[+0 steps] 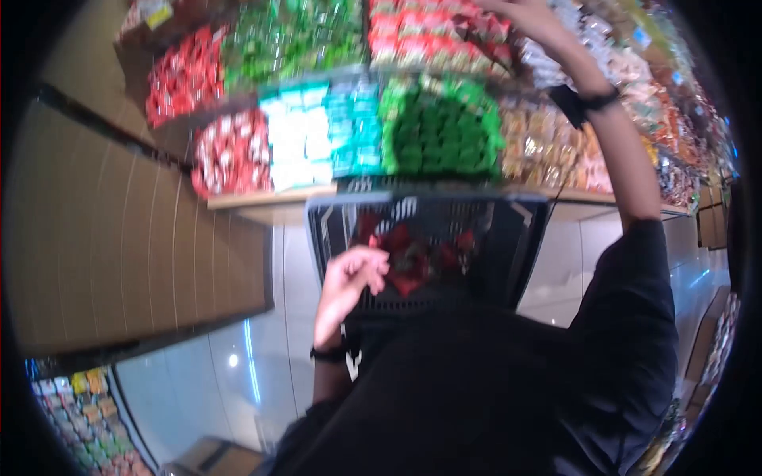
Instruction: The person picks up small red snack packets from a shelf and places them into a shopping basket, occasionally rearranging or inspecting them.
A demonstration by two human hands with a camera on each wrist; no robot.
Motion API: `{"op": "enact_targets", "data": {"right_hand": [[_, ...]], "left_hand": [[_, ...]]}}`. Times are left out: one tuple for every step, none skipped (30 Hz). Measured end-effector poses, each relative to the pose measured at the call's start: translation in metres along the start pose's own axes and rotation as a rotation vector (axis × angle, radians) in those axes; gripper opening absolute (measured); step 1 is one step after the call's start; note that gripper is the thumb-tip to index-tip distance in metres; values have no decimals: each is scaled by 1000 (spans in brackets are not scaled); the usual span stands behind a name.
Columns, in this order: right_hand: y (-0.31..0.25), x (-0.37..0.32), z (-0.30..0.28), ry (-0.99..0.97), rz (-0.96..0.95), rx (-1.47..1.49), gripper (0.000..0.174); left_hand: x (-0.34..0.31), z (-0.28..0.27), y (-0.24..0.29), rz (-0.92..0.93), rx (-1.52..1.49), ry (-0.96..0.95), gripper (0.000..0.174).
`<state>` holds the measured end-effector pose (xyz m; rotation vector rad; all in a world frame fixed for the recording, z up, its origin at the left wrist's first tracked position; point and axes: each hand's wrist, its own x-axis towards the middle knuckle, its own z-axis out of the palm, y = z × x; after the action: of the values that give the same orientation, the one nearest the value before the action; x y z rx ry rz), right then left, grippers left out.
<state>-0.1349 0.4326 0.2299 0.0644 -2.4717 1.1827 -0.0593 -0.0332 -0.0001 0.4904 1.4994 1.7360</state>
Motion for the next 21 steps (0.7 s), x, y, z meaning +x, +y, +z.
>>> {"op": "enact_targets", "data": {"right_hand": [[-32,-47,19,-131,96,64,21],[-54,-90,35,-255,186,123,20],[-29,-134,77,-336,-2,172,22],[-10,-177,115,-399,-201,212,25],[-55,-207,137,-574,305,164,40],[-36,-238,170,-624,243,240,49],[3,-264,212,-625,329,334,60],[48,-291,256,-623,417,427,70],[92,-318,303,-613,421,179,86],[118,-331,332,-597,415,-71,102],[116,-323,342,-594,416,-70,102],[109,-313,355,-671,516,-189,114],[104,-310,364,-752,616,-310,126],[105,-316,374,-754,616,-310,126],[113,-326,389,-749,606,-353,126],[113,-330,395,-746,592,-398,128],[113,-340,398,-720,570,-386,125],[109,-344,400,-726,565,-385,125],[106,-346,402,-770,588,-389,119],[104,-346,403,-813,610,-393,113],[101,-345,402,-814,609,-392,113]], "left_hand": [[1,-3,-6,34,37,-35,17],[3,-4,-13,51,12,1,19],[5,-6,-25,77,24,55,20],[8,-7,-28,76,-13,112,19],[9,-8,-32,57,-64,174,19],[11,-8,-37,43,-117,237,19],[12,-8,-37,31,-119,287,18],[12,-9,-36,19,-121,335,18],[13,-9,-35,9,-154,351,18],[12,-6,-29,13,-177,357,18],[10,-4,-24,34,-187,345,18],[8,-2,-21,54,-199,334,18],[5,0,-21,50,-202,337,18],[2,1,-21,49,-194,344,19],[3,1,-20,54,-186,349,19],[2,1,-21,60,-190,352,19],[-1,2,-23,57,-186,351,19],[-4,1,-25,51,-180,351,18],[-5,1,-28,45,-194,341,18],[-5,1,-31,46,-194,346,18],[-6,1,-32,34,-214,330,18]]}}
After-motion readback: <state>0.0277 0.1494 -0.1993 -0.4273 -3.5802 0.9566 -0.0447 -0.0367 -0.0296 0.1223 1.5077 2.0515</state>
